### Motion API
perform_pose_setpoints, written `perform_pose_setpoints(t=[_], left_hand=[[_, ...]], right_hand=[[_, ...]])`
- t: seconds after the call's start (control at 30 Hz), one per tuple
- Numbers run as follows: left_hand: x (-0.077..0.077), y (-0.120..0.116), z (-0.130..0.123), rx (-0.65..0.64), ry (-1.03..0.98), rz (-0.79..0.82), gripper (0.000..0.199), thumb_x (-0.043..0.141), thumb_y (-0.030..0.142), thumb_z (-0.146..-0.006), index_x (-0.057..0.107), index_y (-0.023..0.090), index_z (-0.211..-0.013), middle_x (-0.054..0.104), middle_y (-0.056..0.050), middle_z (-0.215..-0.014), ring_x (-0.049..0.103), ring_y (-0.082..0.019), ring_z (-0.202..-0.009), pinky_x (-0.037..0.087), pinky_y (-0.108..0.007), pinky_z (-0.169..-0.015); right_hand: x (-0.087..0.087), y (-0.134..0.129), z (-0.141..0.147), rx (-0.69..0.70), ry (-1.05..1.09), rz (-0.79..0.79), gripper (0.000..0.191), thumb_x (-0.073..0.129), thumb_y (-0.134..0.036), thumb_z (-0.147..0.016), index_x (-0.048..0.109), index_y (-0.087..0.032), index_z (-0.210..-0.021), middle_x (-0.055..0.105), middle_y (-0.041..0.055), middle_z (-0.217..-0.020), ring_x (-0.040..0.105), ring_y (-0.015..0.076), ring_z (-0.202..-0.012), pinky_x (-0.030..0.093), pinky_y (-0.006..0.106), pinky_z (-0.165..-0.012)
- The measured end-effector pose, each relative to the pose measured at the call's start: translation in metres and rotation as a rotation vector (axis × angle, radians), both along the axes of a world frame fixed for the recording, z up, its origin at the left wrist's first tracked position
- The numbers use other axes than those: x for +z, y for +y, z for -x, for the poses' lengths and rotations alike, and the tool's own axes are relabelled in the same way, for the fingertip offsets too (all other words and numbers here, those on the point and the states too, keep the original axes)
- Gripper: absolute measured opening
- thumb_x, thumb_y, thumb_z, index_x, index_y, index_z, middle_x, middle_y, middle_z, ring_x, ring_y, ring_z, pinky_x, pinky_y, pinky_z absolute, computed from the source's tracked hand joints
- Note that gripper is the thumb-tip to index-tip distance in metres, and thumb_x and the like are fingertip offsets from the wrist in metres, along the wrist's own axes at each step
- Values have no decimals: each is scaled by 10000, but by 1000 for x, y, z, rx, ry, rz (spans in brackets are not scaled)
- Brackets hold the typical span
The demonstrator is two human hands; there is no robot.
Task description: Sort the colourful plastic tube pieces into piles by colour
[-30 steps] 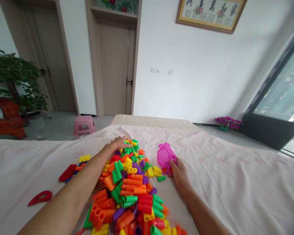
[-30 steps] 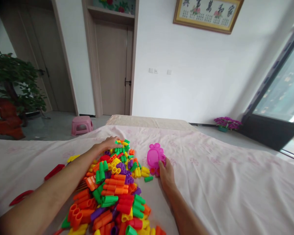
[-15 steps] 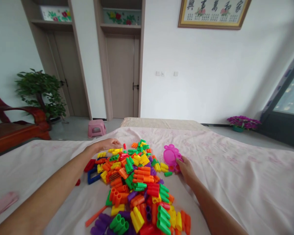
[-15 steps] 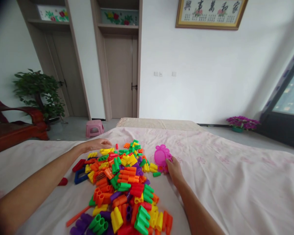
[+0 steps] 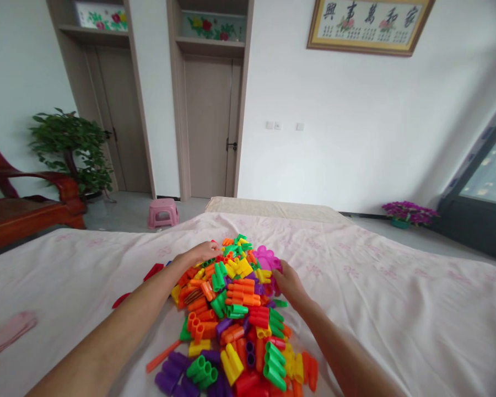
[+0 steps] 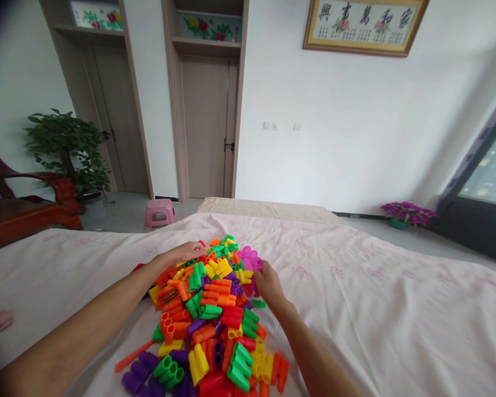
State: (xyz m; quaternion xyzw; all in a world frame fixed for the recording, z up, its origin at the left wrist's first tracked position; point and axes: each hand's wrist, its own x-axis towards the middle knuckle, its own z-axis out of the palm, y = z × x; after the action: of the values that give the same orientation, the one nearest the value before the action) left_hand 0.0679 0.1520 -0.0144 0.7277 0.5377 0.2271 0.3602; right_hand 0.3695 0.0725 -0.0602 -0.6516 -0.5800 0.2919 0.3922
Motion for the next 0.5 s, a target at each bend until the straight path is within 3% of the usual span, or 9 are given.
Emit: perform_pose_setpoints(t=[0.13, 0.27, 0.4, 0.5], left_hand=[[15, -18, -4, -57, -116, 22, 614, 615, 701, -692, 674, 157, -971, 729, -63, -924, 657, -247, -884, 501, -313, -747], [38, -44, 6, -54, -181, -3, 712, 554, 744, -748, 651, 180, -1172, 709, -107, -1193, 647, -282, -1091, 507, -361, -902], [49, -87, 23, 22, -33, -339, 729, 497, 694, -839, 576, 177, -1348, 547, -139, -1461, 466, -309, -1364, 326, -426, -1159], [36, -144, 32, -4, 151, -605, 720, 482, 645, -891, 483, 215, -1468, 476, -118, -1528, 375, -322, -1431, 256, -482, -1203]], right_hand=[[31, -4, 26, 48, 25, -40, 224, 444, -227, -843, 564, -173, -1023, 655, -6, -684, 592, 118, -444, 424, 188, -405], [64, -19, 31, 90, -54, -212, 263, 458, -247, -880, 570, -190, -1111, 664, -7, -724, 596, 102, -481, 441, 170, -435], [81, -43, 6, 19, -22, -224, 281, 538, -243, -844, 581, -183, -1116, 667, 1, -719, 593, 101, -488, 440, 163, -434], [77, -72, -29, -35, 162, -106, 219, 591, -244, -793, 593, -149, -991, 653, 14, -656, 616, 136, -501, 480, 199, -432]])
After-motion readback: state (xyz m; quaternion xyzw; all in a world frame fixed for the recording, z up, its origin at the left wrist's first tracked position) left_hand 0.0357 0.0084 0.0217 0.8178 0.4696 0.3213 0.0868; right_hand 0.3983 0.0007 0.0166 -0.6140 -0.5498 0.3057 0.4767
